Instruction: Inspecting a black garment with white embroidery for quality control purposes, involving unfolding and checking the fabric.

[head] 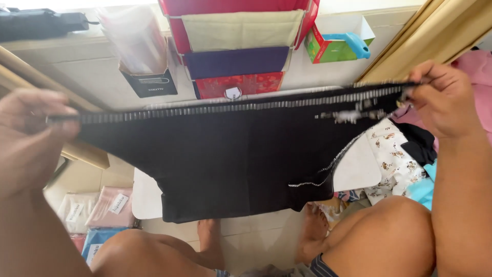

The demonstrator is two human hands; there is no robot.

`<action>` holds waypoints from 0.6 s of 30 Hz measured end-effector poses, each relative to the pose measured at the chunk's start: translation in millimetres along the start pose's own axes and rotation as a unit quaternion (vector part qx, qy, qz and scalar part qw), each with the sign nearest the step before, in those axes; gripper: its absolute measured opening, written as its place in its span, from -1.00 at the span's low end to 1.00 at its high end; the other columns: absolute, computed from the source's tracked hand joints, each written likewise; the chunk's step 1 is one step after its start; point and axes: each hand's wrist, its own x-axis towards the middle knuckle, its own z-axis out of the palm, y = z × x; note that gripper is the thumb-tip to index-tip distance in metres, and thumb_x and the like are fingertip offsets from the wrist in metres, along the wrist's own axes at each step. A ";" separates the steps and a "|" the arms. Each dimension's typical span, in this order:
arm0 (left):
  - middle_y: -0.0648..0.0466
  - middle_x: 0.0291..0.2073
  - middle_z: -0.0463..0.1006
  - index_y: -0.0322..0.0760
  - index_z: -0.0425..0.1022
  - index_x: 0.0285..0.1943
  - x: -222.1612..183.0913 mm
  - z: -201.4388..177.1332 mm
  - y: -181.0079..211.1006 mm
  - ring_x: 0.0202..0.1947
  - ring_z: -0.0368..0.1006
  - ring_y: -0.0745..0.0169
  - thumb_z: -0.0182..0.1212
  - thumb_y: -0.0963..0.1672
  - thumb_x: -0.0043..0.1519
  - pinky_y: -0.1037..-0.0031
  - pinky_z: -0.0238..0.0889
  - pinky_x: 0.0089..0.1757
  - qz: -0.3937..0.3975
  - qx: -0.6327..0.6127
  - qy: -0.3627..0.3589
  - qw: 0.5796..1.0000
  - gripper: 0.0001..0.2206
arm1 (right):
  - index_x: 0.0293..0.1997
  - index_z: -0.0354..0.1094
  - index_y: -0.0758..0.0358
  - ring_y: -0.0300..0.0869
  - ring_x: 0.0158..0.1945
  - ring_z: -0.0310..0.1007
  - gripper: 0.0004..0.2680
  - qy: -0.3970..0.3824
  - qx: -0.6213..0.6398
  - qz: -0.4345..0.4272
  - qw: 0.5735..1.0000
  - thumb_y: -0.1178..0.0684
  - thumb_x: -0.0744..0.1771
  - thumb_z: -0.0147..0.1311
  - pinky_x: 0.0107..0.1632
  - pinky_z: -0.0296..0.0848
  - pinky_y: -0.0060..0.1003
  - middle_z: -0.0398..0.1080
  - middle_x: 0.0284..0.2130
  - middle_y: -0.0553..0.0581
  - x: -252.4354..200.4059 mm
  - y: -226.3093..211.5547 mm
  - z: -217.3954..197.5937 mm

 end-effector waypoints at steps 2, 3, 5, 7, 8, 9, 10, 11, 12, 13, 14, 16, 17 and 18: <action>-0.03 -0.21 0.58 -0.26 0.42 0.00 -12.8 -3.2 4.5 -0.38 0.53 0.29 0.30 -0.26 0.09 0.60 0.41 -0.34 -0.014 -0.058 -0.076 0.995 -0.70 | -0.23 0.23 0.22 -0.26 -0.41 0.37 -0.81 -0.109 0.036 0.047 0.992 0.41 0.24 -0.13 -0.28 0.40 -0.43 0.38 -0.36 0.15 -8.3 -3.4 -14.7; 0.10 -0.42 0.54 -0.38 0.44 0.01 -18.7 5.8 17.2 -0.52 0.46 0.39 0.41 -0.20 0.07 0.68 0.35 -0.48 0.065 -0.157 -0.205 0.964 -0.65 | -0.38 0.22 0.18 -0.20 -0.45 0.38 -0.82 -0.241 0.004 0.064 0.968 0.33 0.11 -0.15 -0.41 0.31 -0.37 0.45 -0.46 0.17 -11.1 -4.1 -25.3; 0.23 -0.64 0.51 -0.51 0.46 0.02 -1.6 13.8 29.9 -0.66 0.40 0.49 0.53 -0.14 0.05 0.77 0.29 -0.62 0.138 -0.252 -0.329 0.900 -0.56 | -0.53 0.22 0.14 -0.15 -0.49 0.39 -0.82 -0.368 -0.028 0.081 0.926 0.25 -0.02 -0.18 -0.54 0.23 -0.31 0.51 -0.56 0.19 -15.5 -9.4 -31.9; -0.34 -0.64 0.54 -0.68 0.46 -0.23 42.1 11.3 29.2 -0.85 0.32 -0.23 0.41 -0.41 0.23 0.15 0.09 -0.77 0.082 -0.356 -0.709 0.603 -0.84 | -0.49 0.21 0.08 -0.17 -0.41 0.59 -0.91 -0.343 0.043 0.034 0.938 0.21 0.16 0.01 -0.49 0.45 -0.44 0.48 -0.54 0.14 -20.5 -17.8 -22.8; -0.34 -0.64 0.54 -0.68 0.46 -0.23 24.7 -8.7 -0.7 -0.85 0.32 -0.23 0.41 -0.41 0.23 0.15 0.09 -0.77 0.082 -0.357 -0.709 0.603 -0.84 | -0.49 0.21 0.08 -0.17 -0.41 0.59 -0.91 -0.343 0.043 0.034 0.938 0.21 0.16 0.01 -0.49 0.45 -0.44 0.48 -0.54 0.14 -18.5 -11.0 -19.8; -0.03 -0.54 0.42 -0.33 0.35 -0.03 7.0 -28.8 -30.5 -0.63 0.34 0.08 0.33 -0.26 0.19 0.30 0.28 -0.56 0.102 -0.261 -0.456 0.845 -0.74 | -0.40 0.19 0.13 -0.19 -0.37 0.53 -0.89 -0.231 0.068 0.053 0.969 0.27 0.19 -0.02 -0.39 0.47 -0.45 0.46 -0.42 0.17 -16.8 -4.5 -16.7; 0.28 -0.44 0.30 0.01 0.21 0.17 -10.1 -48.7 -60.3 -0.42 0.36 0.39 0.23 -0.11 0.14 0.47 0.45 -0.34 0.099 -0.130 -0.143 0.976 -0.58 | -0.30 0.18 0.18 -0.20 -0.33 0.48 -0.87 -0.114 0.093 0.069 0.987 0.33 0.23 -0.05 -0.29 0.50 -0.46 0.43 -0.30 0.20 -14.5 1.5 -13.9; 0.28 -0.44 0.30 0.01 0.21 0.17 -4.1 -34.6 -46.8 -0.42 0.36 0.39 0.23 -0.11 0.14 0.47 0.45 -0.34 0.100 -0.130 -0.144 0.976 -0.58 | -0.30 0.18 0.18 -0.20 -0.33 0.48 -0.87 -0.114 0.092 0.069 0.987 0.33 0.23 -0.05 -0.29 0.50 -0.46 0.43 -0.30 0.20 -11.2 5.2 -14.4; 0.26 -0.25 0.36 -0.01 0.25 0.19 1.6 -20.9 -32.6 -0.20 0.39 0.44 0.21 -0.19 0.24 0.55 0.38 -0.09 0.090 -0.041 -0.068 0.993 -0.63 | -0.25 0.23 0.12 -0.35 -0.36 0.36 -0.84 -0.055 0.044 0.071 0.995 0.33 0.27 -0.10 -0.33 0.31 -0.58 0.36 -0.33 0.04 -6.4 8.9 -14.4; 0.24 -0.06 0.42 -0.03 0.29 0.20 7.5 -7.4 -18.1 0.02 0.43 0.48 0.21 -0.27 0.33 0.63 0.31 0.16 0.076 0.047 0.009 0.996 -0.65 | -0.20 0.28 0.05 -0.49 -0.39 0.24 -0.80 0.004 -0.003 0.074 0.997 0.34 0.31 -0.16 -0.38 0.13 -0.69 0.28 -0.36 -0.12 -1.5 12.3 -14.5; 0.24 -0.06 0.42 -0.03 0.29 0.20 6.8 6.7 -0.9 0.02 0.43 0.48 0.21 -0.27 0.33 0.63 0.31 0.16 0.079 0.047 0.009 0.996 -0.65 | -0.20 0.28 0.05 -0.49 -0.39 0.24 -0.80 0.004 -0.002 0.071 0.997 0.34 0.31 -0.16 -0.38 0.13 -0.69 0.28 -0.36 -0.12 -1.9 10.3 -12.1; 0.28 -0.29 0.24 -0.11 0.40 0.13 5.4 34.9 33.4 -0.25 0.18 0.60 0.39 -0.19 0.33 0.74 0.04 -0.16 -0.021 0.129 0.060 0.990 -0.73 | -0.19 0.25 0.12 -0.40 -0.36 0.32 -0.80 -0.044 0.016 0.048 0.998 0.38 0.30 -0.20 -0.27 0.30 -0.61 0.30 -0.36 -0.06 -3.4 7.1 -7.1; 0.28 -0.29 0.24 -0.11 0.40 0.13 7.9 42.8 39.4 -0.25 0.18 0.60 0.39 -0.19 0.33 0.74 0.04 -0.16 -0.019 0.130 0.060 0.990 -0.73 | -0.19 0.25 0.12 -0.40 -0.36 0.32 -0.80 -0.043 0.017 0.046 0.998 0.38 0.30 -0.20 -0.27 0.30 -0.61 0.30 -0.36 -0.06 -1.4 4.3 0.1; 0.25 -0.20 0.34 -0.14 0.45 0.09 9.5 50.8 44.8 -0.23 0.25 0.55 0.41 -0.20 0.33 0.74 0.11 -0.13 -0.028 0.143 0.071 0.987 -0.76 | -0.18 0.25 0.11 -0.41 -0.32 0.35 -0.80 -0.036 0.006 0.045 0.998 0.38 0.32 -0.18 -0.23 0.35 -0.61 0.34 -0.32 -0.04 -0.4 1.9 7.4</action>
